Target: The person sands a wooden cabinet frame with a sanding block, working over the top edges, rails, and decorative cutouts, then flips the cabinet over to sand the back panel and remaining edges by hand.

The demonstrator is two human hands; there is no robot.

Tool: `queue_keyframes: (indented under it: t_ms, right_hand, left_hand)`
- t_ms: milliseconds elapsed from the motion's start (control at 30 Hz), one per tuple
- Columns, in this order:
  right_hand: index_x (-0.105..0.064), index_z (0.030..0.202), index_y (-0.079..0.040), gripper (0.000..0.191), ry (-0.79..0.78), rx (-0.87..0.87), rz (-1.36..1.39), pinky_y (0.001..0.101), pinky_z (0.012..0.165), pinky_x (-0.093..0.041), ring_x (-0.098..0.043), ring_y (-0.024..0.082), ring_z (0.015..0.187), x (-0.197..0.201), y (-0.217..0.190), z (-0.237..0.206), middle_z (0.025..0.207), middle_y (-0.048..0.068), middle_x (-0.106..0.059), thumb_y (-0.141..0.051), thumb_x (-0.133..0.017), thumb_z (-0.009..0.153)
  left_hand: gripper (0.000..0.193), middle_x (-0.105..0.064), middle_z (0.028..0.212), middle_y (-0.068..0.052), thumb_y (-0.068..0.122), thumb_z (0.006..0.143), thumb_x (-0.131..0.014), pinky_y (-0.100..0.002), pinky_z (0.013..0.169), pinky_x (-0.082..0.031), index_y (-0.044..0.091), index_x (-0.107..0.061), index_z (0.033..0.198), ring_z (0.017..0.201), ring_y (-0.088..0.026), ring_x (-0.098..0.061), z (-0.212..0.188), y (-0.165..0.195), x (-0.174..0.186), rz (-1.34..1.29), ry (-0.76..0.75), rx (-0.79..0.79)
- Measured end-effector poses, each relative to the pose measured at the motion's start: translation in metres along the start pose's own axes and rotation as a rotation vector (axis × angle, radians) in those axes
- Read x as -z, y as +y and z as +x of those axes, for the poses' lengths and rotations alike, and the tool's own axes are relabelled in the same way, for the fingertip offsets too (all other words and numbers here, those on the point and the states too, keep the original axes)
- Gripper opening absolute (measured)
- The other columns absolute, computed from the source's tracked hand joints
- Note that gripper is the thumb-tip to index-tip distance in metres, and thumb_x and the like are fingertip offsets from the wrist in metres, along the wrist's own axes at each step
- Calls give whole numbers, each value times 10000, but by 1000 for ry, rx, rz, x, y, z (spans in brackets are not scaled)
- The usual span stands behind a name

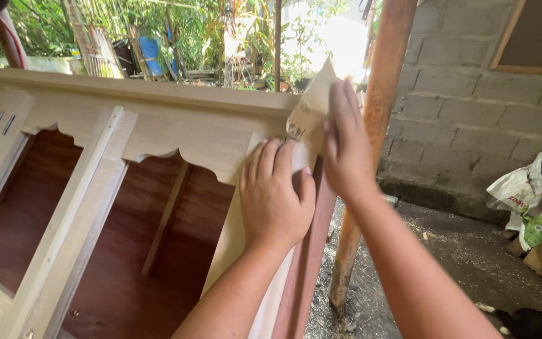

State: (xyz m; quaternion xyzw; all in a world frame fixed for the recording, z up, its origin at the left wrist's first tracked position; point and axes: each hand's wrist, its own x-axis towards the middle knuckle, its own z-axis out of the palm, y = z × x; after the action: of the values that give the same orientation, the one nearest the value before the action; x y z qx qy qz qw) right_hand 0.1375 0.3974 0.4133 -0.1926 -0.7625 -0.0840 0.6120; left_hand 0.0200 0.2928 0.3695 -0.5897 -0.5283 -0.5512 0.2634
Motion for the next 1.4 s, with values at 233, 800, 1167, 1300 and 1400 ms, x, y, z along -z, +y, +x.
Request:
queue_keyframes:
  t_ms: [233, 800, 1167, 1300, 1400]
  right_hand:
    - [-312, 1640, -72, 568, -137, 39, 240, 383, 1233, -370, -473, 304, 1496, -1, 48, -2, 1618, 229, -476, -87, -490, 1100]
    - [-356, 1597, -30, 604, -74, 105, 343, 437, 1307, -295, -386, 343, 1568, -21, 67, 8, 1633, 170, -449, -408, -436, 1132]
    - [-384, 1626, -74, 591, 36, 62, 143, 494, 1381, -85, -268, 393, 1601, -36, 86, -10, 1655, 160, -478, -438, -337, 1162]
    - [-313, 1618, -38, 632, 39, -18, 197, 537, 1299, 64, -320, 369, 1581, -30, 70, -15, 1616, 182, -477, -433, -333, 1125]
    - [-368, 1606, -74, 581, 2, 71, 149, 549, 1311, 115, -286, 350, 1627, -26, 68, -2, 1621, 156, -511, -417, -290, 1143]
  left_hand:
    - [438, -580, 1382, -192, 261, 926, -596, -511, 1169, -331, 23, -608, 1293, 1367, -378, -486, 0, 3, 2, 16, 3, -11]
    - [436, -570, 1390, -204, 258, 935, -594, -517, 1152, -323, 12, -596, 1295, 1376, -389, -471, 0, 4, 3, 58, -43, -35]
    - [432, -565, 1388, -206, 239, 930, -606, -526, 1152, -327, 9, -592, 1296, 1364, -392, -476, 0, 4, 3, 66, -46, -51]
    - [444, -563, 1388, -204, 248, 925, -604, -531, 1156, -324, 9, -589, 1299, 1364, -390, -474, 1, 4, 3, 90, -31, -51]
    - [456, -557, 1395, -213, 246, 918, -599, -530, 1155, -322, 8, -588, 1306, 1363, -394, -472, 1, 4, 2, 87, -25, -64]
